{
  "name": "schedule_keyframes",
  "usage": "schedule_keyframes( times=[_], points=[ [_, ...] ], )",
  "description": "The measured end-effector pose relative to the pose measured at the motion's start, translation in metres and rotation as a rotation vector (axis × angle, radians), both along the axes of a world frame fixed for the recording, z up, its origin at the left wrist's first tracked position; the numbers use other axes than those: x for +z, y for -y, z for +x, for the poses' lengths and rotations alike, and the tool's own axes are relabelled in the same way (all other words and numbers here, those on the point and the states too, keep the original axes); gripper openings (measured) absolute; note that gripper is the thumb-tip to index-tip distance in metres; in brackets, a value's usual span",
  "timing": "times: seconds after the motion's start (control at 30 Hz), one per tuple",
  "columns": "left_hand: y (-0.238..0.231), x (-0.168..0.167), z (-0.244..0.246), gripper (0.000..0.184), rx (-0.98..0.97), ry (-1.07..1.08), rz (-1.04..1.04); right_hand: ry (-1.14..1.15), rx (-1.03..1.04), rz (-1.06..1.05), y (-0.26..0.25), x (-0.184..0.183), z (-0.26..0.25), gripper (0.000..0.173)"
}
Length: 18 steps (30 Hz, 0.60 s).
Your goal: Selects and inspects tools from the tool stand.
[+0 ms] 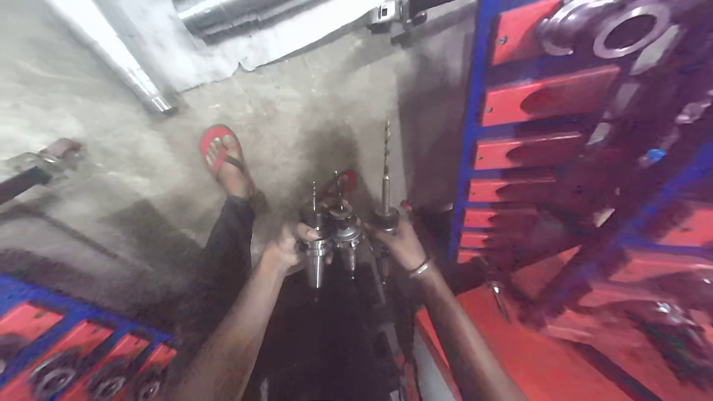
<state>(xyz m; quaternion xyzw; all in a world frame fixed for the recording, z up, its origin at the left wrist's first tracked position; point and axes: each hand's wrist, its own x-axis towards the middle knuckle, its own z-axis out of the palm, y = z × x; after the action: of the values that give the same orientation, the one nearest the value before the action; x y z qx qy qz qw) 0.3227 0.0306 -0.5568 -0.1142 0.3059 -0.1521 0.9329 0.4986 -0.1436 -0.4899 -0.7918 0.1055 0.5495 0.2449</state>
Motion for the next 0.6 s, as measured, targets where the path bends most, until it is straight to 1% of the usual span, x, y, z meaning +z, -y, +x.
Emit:
schedule_keyframes(
  times=[0.07,0.13,0.17,0.2,0.23,0.3,0.4,0.43,0.53,0.6],
  points=[
    [-0.005,0.002,0.003,0.024,-0.036,-0.094,0.039,0.057,-0.010,0.005,-0.006,0.004,0.000,0.058],
    [-0.006,0.003,0.000,0.025,-0.027,-0.094,0.056,0.081,-0.019,-0.018,-0.010,0.012,-0.003,0.060],
    [-0.008,0.005,-0.001,0.025,-0.023,-0.090,0.065,0.099,-0.011,-0.007,-0.010,0.016,-0.005,0.057],
    [-0.012,0.007,-0.001,0.027,-0.027,-0.098,0.083,0.137,0.019,0.023,-0.010,0.019,-0.005,0.055],
    [-0.018,0.010,0.001,0.030,-0.043,-0.156,0.120,0.190,0.060,0.059,-0.012,0.022,-0.006,0.053],
    [-0.033,0.021,0.002,0.033,-0.035,-0.240,0.165,0.272,0.149,0.124,-0.019,0.032,-0.007,0.056],
    [-0.064,0.052,0.004,0.031,-0.033,-0.416,0.212,0.324,0.197,0.200,-0.039,0.061,-0.008,0.058],
    [-0.074,0.062,0.000,0.030,-0.031,-0.424,0.218,0.322,0.193,0.201,-0.045,0.075,-0.010,0.057],
    [-0.108,0.103,-0.018,0.027,-0.007,-0.346,0.223,0.293,0.185,0.143,-0.062,0.127,-0.016,0.054],
    [-0.135,0.134,-0.029,0.023,0.039,-0.284,0.256,0.305,0.177,0.150,-0.077,0.159,-0.022,0.051]
  ],
)
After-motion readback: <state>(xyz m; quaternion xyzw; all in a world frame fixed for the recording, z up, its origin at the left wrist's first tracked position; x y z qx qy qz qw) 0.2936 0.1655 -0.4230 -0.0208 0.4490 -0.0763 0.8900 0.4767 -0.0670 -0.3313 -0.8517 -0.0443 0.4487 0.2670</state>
